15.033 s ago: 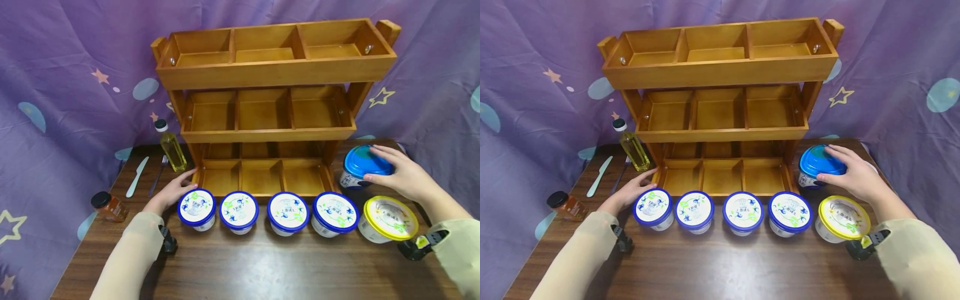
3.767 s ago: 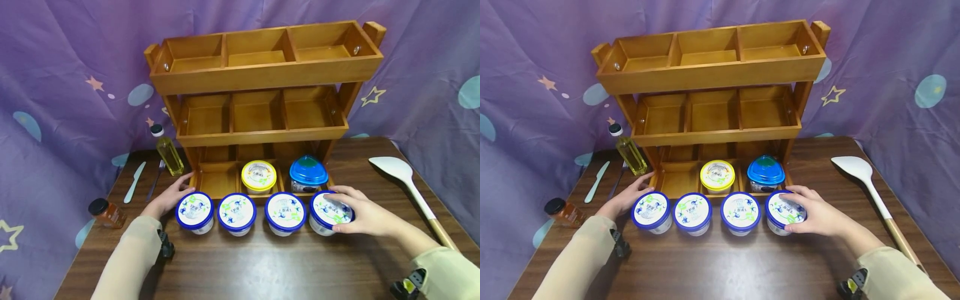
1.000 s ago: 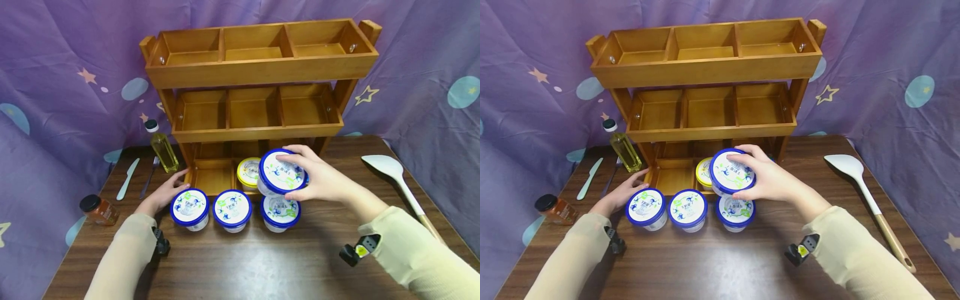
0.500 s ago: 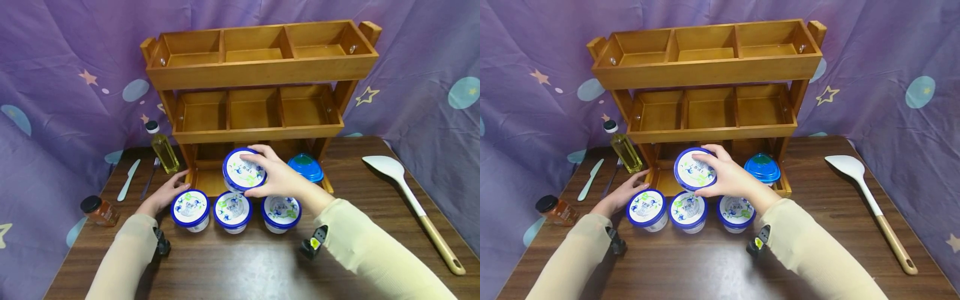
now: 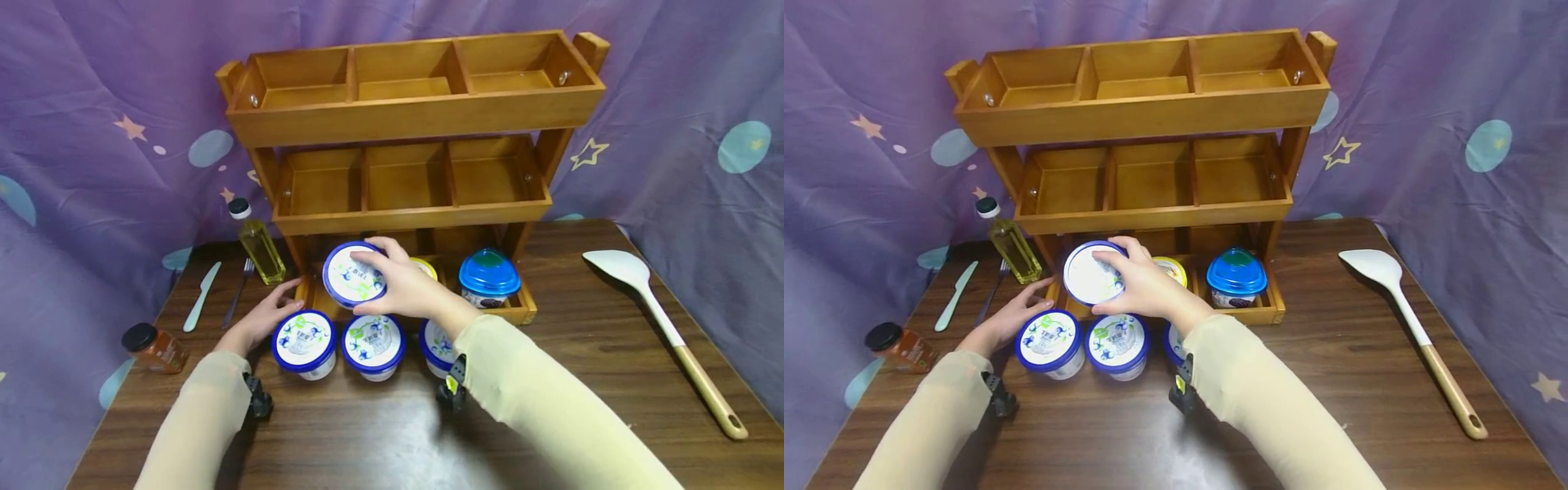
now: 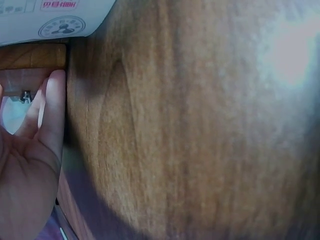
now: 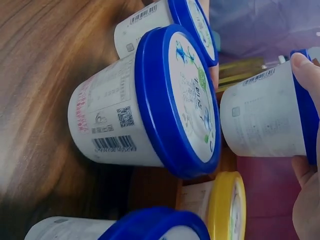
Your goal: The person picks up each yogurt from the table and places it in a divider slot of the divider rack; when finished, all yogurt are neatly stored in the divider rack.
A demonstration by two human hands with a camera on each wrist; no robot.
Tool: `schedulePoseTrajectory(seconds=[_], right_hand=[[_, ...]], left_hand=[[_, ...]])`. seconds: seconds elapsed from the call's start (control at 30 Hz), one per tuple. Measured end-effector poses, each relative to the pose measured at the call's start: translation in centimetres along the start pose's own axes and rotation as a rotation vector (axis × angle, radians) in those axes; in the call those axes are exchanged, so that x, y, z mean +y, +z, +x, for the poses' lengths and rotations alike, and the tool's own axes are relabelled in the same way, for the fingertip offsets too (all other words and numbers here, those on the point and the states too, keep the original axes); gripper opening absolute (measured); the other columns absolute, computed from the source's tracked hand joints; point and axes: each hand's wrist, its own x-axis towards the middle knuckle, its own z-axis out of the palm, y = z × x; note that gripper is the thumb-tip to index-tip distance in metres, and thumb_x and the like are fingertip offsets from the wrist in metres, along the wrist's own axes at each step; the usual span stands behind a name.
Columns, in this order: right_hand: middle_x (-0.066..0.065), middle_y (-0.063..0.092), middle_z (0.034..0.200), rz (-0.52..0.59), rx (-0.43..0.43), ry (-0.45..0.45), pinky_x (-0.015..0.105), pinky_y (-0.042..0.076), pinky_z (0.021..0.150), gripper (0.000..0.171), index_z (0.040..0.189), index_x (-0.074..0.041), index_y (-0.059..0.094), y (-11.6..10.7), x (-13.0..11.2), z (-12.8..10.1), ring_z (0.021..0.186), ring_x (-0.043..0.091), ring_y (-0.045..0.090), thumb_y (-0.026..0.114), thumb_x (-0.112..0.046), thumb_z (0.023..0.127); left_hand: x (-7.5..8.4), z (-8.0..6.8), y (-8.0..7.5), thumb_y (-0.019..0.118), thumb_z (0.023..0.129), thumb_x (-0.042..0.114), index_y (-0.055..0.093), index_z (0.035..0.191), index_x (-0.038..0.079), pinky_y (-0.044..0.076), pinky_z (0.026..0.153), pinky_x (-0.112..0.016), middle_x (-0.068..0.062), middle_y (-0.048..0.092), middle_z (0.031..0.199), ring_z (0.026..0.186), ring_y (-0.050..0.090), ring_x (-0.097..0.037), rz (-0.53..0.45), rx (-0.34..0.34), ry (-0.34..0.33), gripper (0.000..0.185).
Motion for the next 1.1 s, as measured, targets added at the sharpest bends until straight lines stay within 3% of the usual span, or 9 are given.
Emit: schedulePoseTrajectory(seconds=[0.33,0.6,1.1], right_hand=[[0.015,0.026,0.146,-0.031,-0.104,0.087,0.043,0.032,0.103,0.082,0.139,-0.017,0.046,1.5,0.5,2.1,0.132,0.031,0.028,0.081,-0.044,0.069],[0.014,0.025,0.148,-0.063,-0.223,0.142,0.041,0.033,0.102,0.083,0.14,-0.02,0.044,2.6,0.7,3.5,0.131,0.03,0.032,0.079,-0.046,0.07],[0.013,0.027,0.147,-0.142,-0.346,0.176,0.039,0.031,0.104,0.081,0.14,-0.02,0.044,3.4,0.6,4.5,0.132,0.028,0.033,0.078,-0.046,0.071]], left_hand=[[0.2,0.1,-0.1,0.054,0.095,0.034,0.02,0.15,0.013,0.033,0.097,-0.049,-0.029,0.043,0.128,0.116,0.043,-0.039,0.001,-0.015,-0.016,0.068],[-0.1,0.0,-0.2,0.054,0.095,0.035,0.019,0.15,0.012,0.037,0.092,-0.044,-0.029,0.043,0.127,0.114,0.045,-0.038,-0.007,-0.02,-0.01,0.069],[-0.1,-0.1,-0.2,0.054,0.094,0.039,0.018,0.151,0.015,0.032,0.097,-0.051,-0.03,0.041,0.131,0.118,0.042,-0.04,0.017,-0.015,-0.025,0.071]])
